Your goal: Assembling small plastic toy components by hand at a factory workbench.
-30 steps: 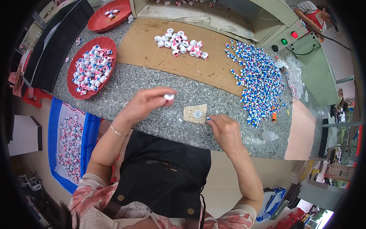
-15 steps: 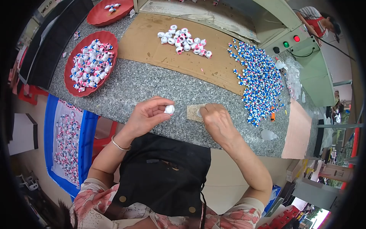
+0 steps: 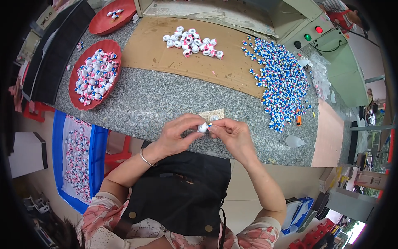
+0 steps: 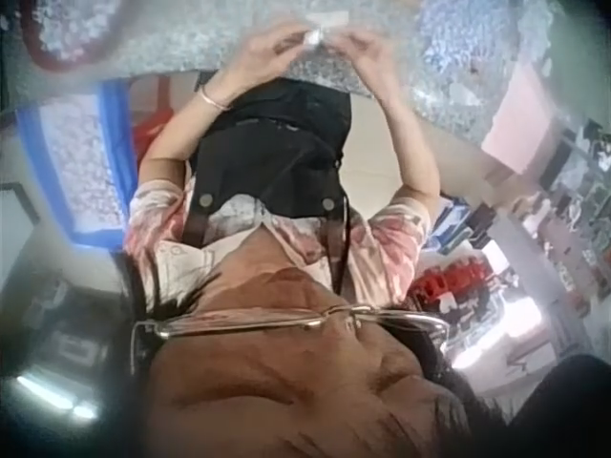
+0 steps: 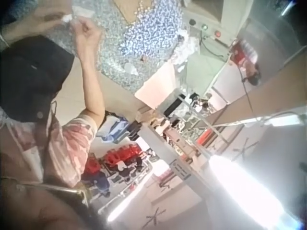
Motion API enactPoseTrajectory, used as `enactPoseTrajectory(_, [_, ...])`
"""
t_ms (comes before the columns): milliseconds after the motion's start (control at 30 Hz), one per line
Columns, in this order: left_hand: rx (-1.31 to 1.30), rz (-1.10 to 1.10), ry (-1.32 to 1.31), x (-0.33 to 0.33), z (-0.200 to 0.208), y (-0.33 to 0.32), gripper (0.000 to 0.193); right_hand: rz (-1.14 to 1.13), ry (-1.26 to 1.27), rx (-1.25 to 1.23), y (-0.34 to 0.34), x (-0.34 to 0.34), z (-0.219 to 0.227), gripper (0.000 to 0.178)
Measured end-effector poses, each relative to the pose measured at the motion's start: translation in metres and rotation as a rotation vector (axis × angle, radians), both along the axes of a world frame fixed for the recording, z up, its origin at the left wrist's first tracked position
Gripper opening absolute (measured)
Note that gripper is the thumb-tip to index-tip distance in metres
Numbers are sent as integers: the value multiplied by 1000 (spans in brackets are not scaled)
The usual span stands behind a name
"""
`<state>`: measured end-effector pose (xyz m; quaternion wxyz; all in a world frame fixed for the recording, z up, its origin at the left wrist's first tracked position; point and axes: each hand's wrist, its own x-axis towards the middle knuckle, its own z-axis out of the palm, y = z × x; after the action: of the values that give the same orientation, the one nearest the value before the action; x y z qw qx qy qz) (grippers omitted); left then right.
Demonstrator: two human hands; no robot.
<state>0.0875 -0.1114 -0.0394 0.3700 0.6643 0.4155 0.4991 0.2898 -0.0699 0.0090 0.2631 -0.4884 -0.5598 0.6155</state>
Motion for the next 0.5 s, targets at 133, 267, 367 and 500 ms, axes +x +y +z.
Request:
enactPoseTrajectory(133, [-183,-145,-249,-4,-4,3,28,102,-164,280,-11,-5,23,13])
enactPoseTrajectory(267, [-539,-357,-474,-8,10,3,24,184,-250,673,-19,-9,25,11])
enactPoseTrajectory(367, [-549,-307,-510,-2,14,-8,25,114,-248,709,-26,-15,32,11])
enactPoseTrajectory(500, [-624,-289,-631,3,6,-11,27,115,-232,781,-23,-15,25,11])
